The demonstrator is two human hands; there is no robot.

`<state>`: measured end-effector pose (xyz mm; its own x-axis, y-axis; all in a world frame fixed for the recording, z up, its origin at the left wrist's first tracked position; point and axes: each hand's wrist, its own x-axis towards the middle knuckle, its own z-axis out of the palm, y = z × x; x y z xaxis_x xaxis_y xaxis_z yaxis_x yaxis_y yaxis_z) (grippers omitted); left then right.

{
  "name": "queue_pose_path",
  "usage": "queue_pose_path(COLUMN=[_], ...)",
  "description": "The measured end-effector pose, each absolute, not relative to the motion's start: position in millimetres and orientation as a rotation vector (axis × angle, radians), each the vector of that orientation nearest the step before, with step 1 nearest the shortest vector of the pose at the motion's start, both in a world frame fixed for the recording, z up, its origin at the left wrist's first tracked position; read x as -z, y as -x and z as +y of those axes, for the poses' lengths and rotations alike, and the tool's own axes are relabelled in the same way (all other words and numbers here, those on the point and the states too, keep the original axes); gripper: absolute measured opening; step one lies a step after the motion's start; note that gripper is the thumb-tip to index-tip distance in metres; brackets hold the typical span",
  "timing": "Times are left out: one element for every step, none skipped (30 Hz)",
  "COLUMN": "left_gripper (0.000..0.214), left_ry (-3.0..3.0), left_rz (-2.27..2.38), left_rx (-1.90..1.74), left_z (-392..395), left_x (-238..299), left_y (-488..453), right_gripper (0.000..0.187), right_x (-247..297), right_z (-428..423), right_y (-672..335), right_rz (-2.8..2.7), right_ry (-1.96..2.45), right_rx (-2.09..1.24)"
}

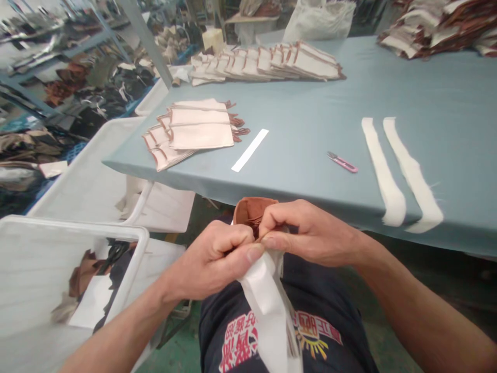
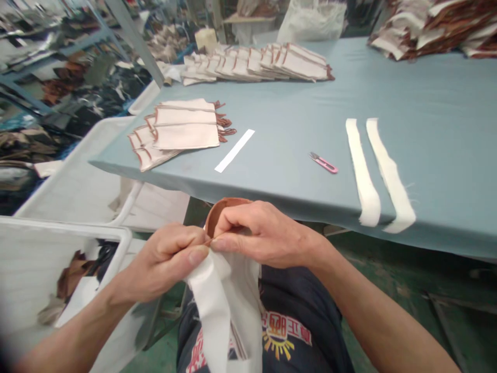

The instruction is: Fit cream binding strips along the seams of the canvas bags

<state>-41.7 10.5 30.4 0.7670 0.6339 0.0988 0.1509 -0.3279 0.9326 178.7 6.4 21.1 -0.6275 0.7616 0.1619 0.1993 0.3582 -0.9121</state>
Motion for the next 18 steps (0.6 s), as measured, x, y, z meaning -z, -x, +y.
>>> queue_pose_path(left_gripper=[0.041,0.041,0.041,0.041,0.041,0.041,0.041,0.041,0.04,0.04,0.041,0.041,0.042,0.042,0.042,0.041,0.041,0.04], left_ry=[-1.804,-1.75,-1.72,-1.712,-1.72,-1.738,-1.757,-1.772,-1.781,-1.787,-1.793,-1.803,-1.823,-1.851,-1.882,-1.91,-1.932,-1.945], left_rz=[0.62,0.636,0.651,0.659,0.659,0.653,0.646,0.641,0.646,0.661,0.688,0.719,0.749,0.774,0.79,0.798,0.799,0.796], left_rx=[-0.571,-0.57,-0.548,-0.511,-0.466,-0.429,-0.403,-0.39,-0.388,-0.397,-0.415,-0.436,-0.465,-0.5,-0.541,-0.587,-0.636,-0.687], left_z=[9.3,9.0,9.5,10.8,12.6,14.5,16.3,17.6,18.3,18.3,17.5,16.0,14.0,11.6,9.1,6.7,4.6,2.8], left_x=[-27.7,-24.9,-22.6,-20.9,-20.1,-20.2,-20.9,-22.0,-23.3,-24.5,-25.3,-25.6,-25.4,-24.7,-23.6,-22.2,-20.7,-19.1], left_y=[43.5,45.8,48.5,51.3,54.2,56.7,58.8,60.5,61.5,62.0,62.0,61.6,61.0,60.3,59.6,59.0,58.6,58.3], right_gripper=[0.019,0.018,0.017,0.017,0.017,0.017,0.018,0.017,0.017,0.016,0.015,0.014,0.012,0.009,0.007,0.008,0.01,0.011], right_x=[-20.6,-20.4,-20.6,-21.3,-22.4,-23.7,-25.0,-26.0,-26.5,-26.4,-25.6,-24.4,-23.0,-21.9,-21.3,-21.7,-23.0,-25.3], right_z=[7.4,8.0,8.2,8.2,8.3,8.5,9.0,9.8,10.8,11.8,12.4,12.5,11.9,10.4,8.0,4.8,1.1,-2.9], right_y=[-177.9,-177.4,-177.2,-177.0,-176.7,-176.1,-175.0,-173.3,-171.1,-168.6,-165.8,-163.1,-160.8,-159.1,-158.0,-157.6,-157.6,-157.7], right_rz=[-2.023,-2.014,-2.02,-2.034,-2.054,-2.076,-2.093,-2.104,-2.106,-2.101,-2.096,-2.088,-2.073,-2.043,-1.995,-1.936,-1.875,-1.827], right_ry=[0.842,0.859,0.876,0.885,0.882,0.87,0.856,0.85,0.851,0.856,0.866,0.883,0.907,0.946,0.999,1.064,1.131,1.196], right_rx=[-1.28,-1.293,-1.3,-1.295,-1.278,-1.246,-1.203,-1.156,-1.113,-1.08,-1.061,-1.054,-1.053,-1.044,-1.025,-1.011,-1.014,-1.041])
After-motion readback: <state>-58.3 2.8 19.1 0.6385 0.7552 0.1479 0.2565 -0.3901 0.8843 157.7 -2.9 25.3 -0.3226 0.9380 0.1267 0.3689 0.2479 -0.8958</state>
